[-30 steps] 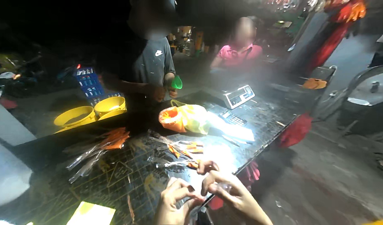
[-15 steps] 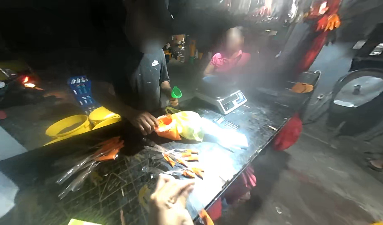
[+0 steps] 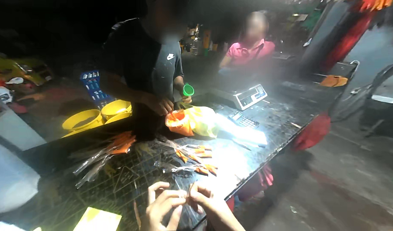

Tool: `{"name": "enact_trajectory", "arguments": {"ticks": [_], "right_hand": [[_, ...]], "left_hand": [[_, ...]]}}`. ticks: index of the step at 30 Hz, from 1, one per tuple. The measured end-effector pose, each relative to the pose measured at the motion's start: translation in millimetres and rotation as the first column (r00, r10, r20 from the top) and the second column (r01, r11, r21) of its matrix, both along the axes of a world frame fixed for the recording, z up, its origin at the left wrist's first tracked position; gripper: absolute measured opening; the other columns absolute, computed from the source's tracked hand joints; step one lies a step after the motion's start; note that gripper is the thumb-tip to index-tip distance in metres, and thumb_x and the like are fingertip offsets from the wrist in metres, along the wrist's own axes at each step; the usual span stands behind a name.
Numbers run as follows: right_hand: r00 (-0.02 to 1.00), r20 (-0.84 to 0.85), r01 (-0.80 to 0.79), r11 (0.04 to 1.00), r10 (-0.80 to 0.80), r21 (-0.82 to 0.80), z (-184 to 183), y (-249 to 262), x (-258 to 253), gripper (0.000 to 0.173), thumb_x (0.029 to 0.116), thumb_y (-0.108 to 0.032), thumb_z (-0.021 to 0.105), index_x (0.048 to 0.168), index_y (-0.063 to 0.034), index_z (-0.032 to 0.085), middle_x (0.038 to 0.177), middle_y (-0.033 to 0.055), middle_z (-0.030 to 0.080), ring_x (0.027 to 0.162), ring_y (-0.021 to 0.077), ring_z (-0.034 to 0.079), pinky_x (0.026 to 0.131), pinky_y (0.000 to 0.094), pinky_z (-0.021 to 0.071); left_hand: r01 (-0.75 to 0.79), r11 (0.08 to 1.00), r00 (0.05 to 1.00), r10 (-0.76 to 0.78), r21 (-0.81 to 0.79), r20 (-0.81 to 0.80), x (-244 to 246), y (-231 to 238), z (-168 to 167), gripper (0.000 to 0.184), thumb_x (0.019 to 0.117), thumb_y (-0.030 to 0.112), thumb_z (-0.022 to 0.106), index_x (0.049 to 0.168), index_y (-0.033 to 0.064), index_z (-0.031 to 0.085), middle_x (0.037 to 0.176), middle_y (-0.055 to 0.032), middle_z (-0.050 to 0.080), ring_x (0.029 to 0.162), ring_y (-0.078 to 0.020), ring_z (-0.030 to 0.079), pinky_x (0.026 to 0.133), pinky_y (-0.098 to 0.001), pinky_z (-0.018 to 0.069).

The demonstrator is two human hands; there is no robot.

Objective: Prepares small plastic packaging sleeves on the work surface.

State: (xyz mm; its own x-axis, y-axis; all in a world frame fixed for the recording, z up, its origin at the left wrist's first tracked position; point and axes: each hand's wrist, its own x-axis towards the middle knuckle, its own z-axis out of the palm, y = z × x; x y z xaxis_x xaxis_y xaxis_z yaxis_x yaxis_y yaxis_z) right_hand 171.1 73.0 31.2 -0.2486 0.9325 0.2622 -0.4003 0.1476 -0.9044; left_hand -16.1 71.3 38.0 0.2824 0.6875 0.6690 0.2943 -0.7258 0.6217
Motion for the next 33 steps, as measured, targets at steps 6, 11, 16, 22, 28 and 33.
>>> {"name": "enact_trajectory", "arguments": {"ticks": [6, 11, 16, 22, 28, 33], "right_hand": [[0.995, 0.096, 0.005, 0.954, -0.036, 0.301, 3, 11, 10, 0.041, 0.1006, -0.045, 0.058, 0.124, -0.0110, 0.063, 0.124, -0.0061, 0.065, 0.116, 0.0006, 0.058, 0.101, 0.0223, 0.0483], [0.952, 0.306, -0.073, 0.987, 0.026, 0.143, 13, -5, -8, 0.033, 0.1058, -0.022, 0.050, 0.123, 0.0060, 0.053, 0.101, -0.0006, 0.065, 0.086, -0.0043, 0.060, 0.078, 0.0173, 0.0518], [0.930, 0.349, 0.059, 0.984, -0.114, 0.165, 10, -8, -18, 0.025, 0.1074, -0.014, 0.043, 0.111, 0.0053, 0.058, 0.079, -0.0058, 0.054, 0.062, -0.0085, 0.043, 0.058, 0.0100, 0.0386], [0.863, 0.434, 0.155, 0.953, -0.258, 0.259, 6, -10, -19, 0.030, 0.1075, -0.014, 0.043, 0.104, 0.0096, 0.061, 0.074, 0.0007, 0.055, 0.061, -0.0054, 0.043, 0.060, 0.0111, 0.0387], [0.780, 0.527, 0.177, 0.926, -0.338, 0.333, 8, -11, -18, 0.031, 0.1067, -0.011, 0.044, 0.101, 0.0128, 0.062, 0.071, 0.0096, 0.058, 0.060, 0.0044, 0.049, 0.061, 0.0185, 0.0439], [0.717, 0.572, 0.199, 0.904, -0.398, 0.380, 12, -11, -18, 0.029, 0.1051, -0.009, 0.046, 0.100, 0.0133, 0.064, 0.073, 0.0152, 0.063, 0.063, 0.0125, 0.058, 0.064, 0.0262, 0.0501]], "left_hand": [[0.197, 0.943, 0.950, -0.117, -0.267, 0.289, 2, -9, 12, 0.030, 0.1049, 0.025, 0.052, 0.113, 0.0078, 0.075, 0.122, 0.0039, 0.071, 0.127, -0.0016, 0.053, 0.113, -0.0230, 0.0382], [0.227, 0.889, 0.897, -0.032, -0.398, 0.441, 14, -20, 14, 0.026, 0.1019, 0.011, 0.052, 0.116, 0.0005, 0.072, 0.125, 0.0009, 0.068, 0.120, -0.0024, 0.058, 0.103, -0.0219, 0.0489], [0.209, 0.896, 0.893, -0.012, -0.392, 0.450, 17, -22, 11, 0.028, 0.1024, 0.008, 0.049, 0.119, 0.0000, 0.070, 0.127, 0.0009, 0.067, 0.123, -0.0026, 0.056, 0.105, -0.0224, 0.0461], [0.227, 0.879, 0.888, -0.010, -0.420, 0.460, 20, -23, 8, 0.030, 0.0987, 0.001, 0.047, 0.120, -0.0082, 0.066, 0.128, -0.0057, 0.066, 0.122, -0.0044, 0.057, 0.105, -0.0237, 0.0465], [0.226, 0.878, 0.899, -0.021, -0.421, 0.437, 23, -20, 4, 0.031, 0.0977, -0.002, 0.047, 0.120, -0.0125, 0.065, 0.128, -0.0099, 0.066, 0.123, -0.0051, 0.056, 0.106, -0.0235, 0.0455], [0.240, 0.880, 0.891, -0.032, -0.409, 0.453, 25, -18, -6, 0.032, 0.0977, -0.001, 0.048, 0.123, -0.0160, 0.060, 0.129, -0.0131, 0.064, 0.121, -0.0053, 0.057, 0.106, -0.0251, 0.0462]]}}
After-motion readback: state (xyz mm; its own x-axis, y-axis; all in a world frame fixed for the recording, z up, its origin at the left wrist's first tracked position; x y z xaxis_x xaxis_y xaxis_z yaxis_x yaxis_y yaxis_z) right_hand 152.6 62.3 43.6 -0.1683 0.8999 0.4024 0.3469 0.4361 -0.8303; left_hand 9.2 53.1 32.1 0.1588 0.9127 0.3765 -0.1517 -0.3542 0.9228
